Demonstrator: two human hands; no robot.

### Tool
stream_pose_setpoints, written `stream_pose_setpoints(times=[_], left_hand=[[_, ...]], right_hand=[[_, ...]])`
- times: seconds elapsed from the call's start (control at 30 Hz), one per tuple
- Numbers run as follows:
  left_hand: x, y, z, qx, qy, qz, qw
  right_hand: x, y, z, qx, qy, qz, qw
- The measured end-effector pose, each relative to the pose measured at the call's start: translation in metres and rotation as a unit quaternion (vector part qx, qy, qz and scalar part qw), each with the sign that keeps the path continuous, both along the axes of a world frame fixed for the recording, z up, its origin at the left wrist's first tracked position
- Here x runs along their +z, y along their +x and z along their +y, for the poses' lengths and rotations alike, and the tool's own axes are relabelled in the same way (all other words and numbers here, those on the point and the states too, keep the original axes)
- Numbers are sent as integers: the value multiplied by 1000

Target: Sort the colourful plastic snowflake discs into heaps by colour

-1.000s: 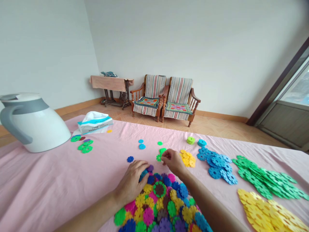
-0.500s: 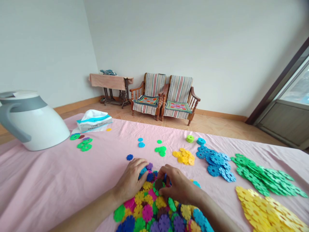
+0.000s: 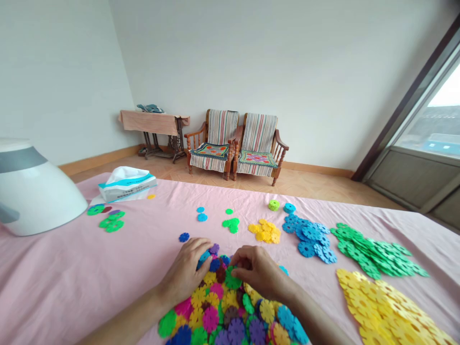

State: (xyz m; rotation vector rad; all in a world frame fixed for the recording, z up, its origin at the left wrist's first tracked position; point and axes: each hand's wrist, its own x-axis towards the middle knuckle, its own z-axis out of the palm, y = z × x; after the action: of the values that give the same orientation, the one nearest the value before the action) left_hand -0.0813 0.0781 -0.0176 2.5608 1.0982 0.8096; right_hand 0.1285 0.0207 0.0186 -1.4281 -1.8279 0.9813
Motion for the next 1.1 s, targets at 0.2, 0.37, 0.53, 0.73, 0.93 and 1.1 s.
stream_pose_setpoints(times=[0.2, 0.37, 0.53, 0.73, 0.93, 1.1], left_hand=[[-8, -3, 8, 2, 22, 7, 1000], [-15, -5, 16, 3, 33, 25, 999], [-20, -6, 20, 2, 49, 22, 999], [-15, -4, 14, 2, 38, 15, 999], [-10, -1, 10, 2, 23, 13, 1000], [-9, -2, 7, -3, 15, 18, 1000]], right_hand=[[3, 34, -3, -73, -22, 3, 997], [-11, 115, 0, -225, 42, -42, 972], [-14, 214, -13, -444, 34, -179, 877], [-8, 282, -42, -569, 29, -246, 784], [-3, 232, -28, -415, 64, -203, 885], [13, 110, -16, -132, 71, -154, 977]])
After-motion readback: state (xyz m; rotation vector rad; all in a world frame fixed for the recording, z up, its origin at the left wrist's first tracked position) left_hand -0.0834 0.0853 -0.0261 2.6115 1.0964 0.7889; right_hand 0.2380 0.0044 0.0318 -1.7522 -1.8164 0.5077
